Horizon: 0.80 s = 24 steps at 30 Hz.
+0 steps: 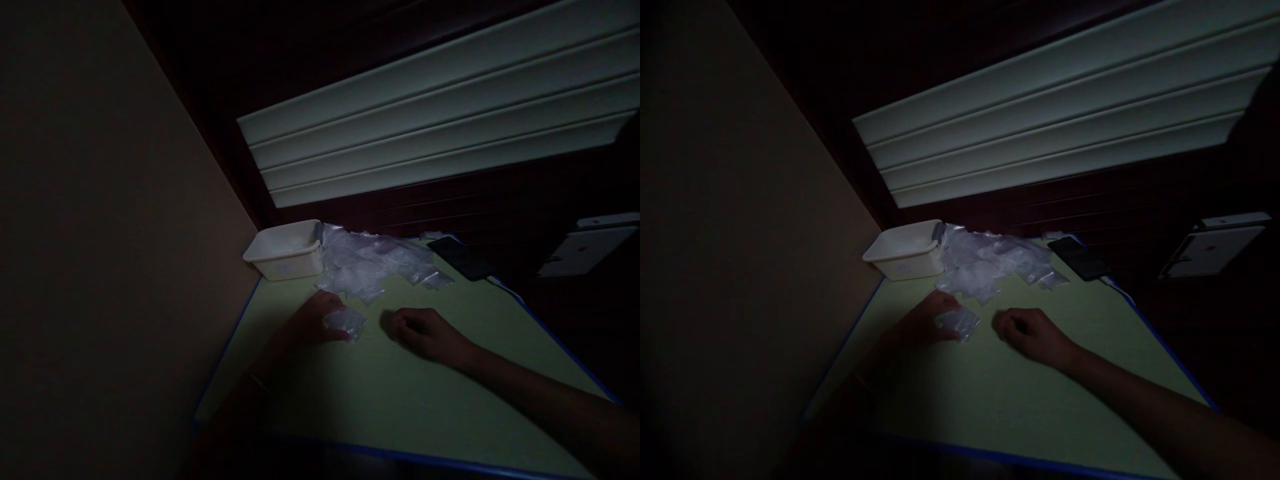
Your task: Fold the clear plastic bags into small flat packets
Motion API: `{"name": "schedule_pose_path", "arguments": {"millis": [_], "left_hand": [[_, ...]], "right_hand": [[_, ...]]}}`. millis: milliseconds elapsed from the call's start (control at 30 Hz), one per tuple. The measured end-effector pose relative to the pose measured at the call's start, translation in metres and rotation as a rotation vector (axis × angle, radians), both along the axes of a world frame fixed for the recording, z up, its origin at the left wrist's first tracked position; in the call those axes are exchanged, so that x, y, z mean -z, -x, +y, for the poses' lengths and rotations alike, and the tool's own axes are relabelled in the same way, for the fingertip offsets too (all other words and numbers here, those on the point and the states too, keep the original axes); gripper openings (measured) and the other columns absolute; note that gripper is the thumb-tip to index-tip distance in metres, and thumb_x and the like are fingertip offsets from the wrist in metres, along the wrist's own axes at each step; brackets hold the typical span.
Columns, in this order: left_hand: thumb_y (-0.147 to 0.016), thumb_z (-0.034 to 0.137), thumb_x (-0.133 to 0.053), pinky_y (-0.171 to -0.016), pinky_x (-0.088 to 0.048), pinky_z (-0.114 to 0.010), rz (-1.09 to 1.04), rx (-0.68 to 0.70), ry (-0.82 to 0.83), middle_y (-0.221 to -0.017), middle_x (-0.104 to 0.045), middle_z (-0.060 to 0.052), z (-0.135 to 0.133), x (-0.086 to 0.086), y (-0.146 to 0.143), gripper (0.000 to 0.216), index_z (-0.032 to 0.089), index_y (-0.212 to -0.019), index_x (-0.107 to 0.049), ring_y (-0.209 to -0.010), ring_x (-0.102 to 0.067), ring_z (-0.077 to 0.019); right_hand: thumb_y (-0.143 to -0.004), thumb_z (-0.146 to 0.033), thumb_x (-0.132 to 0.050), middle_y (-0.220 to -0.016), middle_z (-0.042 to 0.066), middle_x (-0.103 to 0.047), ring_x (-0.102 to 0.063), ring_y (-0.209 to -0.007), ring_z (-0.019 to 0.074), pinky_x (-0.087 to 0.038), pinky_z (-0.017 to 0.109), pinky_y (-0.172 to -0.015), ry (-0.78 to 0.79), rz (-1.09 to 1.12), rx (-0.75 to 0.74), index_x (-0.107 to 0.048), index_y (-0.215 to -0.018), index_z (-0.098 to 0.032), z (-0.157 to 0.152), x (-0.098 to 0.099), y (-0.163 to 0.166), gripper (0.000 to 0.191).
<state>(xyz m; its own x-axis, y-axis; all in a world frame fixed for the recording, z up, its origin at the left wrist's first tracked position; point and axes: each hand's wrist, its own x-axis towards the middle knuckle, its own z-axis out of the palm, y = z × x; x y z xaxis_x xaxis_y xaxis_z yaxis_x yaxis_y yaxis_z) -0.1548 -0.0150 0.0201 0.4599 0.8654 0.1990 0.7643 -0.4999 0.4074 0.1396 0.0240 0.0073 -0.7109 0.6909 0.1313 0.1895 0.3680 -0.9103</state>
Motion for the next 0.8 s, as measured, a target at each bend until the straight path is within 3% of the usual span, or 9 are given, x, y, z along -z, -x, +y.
{"name": "schedule_pose_path", "arguments": {"millis": [100, 200, 467, 800], "left_hand": [[-0.061, 0.056, -0.079, -0.1, -0.04, -0.042, -0.007, 0.095, -0.04, -0.124, -0.059, -0.013, -0.002, 0.003, 0.002, 0.071, 0.021, -0.12, -0.062, -0.113, -0.052, -0.0279], [-0.066, 0.054, -0.077, -0.098, -0.041, -0.042, -0.016, 0.145, -0.068, -0.123, -0.062, -0.012, -0.003, 0.006, 0.003, 0.065, 0.021, -0.119, -0.062, -0.111, -0.053, -0.0265], [-0.083, 0.04, -0.067, -0.091, -0.046, -0.038, -0.027, 0.09, -0.143, -0.11, -0.068, -0.008, -0.009, 0.01, -0.007, 0.031, 0.021, -0.108, -0.066, -0.103, -0.058, -0.0221], [-0.094, 0.032, -0.05, -0.087, -0.046, -0.035, 0.009, 0.054, -0.17, -0.1, -0.069, -0.006, -0.008, 0.013, -0.014, 0.023, 0.018, -0.096, -0.068, -0.095, -0.059, -0.0189]], "right_hand": [[-0.093, -0.042, -0.045, -0.066, 0.001, -0.053, -0.045, -0.06, 0.0122, -0.036, 0.025, -0.054, 0.028, -0.017, 0.009, -0.058, -0.074, -0.016, 0.0, -0.001, 0.0, 0.035], [-0.093, -0.043, -0.045, -0.066, 0.001, -0.053, -0.045, -0.058, 0.0121, -0.036, 0.025, -0.052, 0.044, -0.044, 0.001, -0.058, -0.074, -0.016, 0.0, -0.001, 0.0, 0.035], [-0.093, -0.041, -0.045, -0.067, 0.0, -0.053, -0.046, -0.06, 0.0126, -0.037, 0.026, -0.055, -0.027, -0.094, 0.011, -0.059, -0.075, -0.017, -0.001, -0.002, -0.005, 0.033], [-0.092, -0.04, -0.046, -0.066, -0.001, -0.051, -0.044, -0.06, 0.012, -0.037, 0.025, -0.055, -0.005, -0.089, -0.002, -0.057, -0.073, -0.017, -0.005, -0.011, -0.003, 0.031]]}}
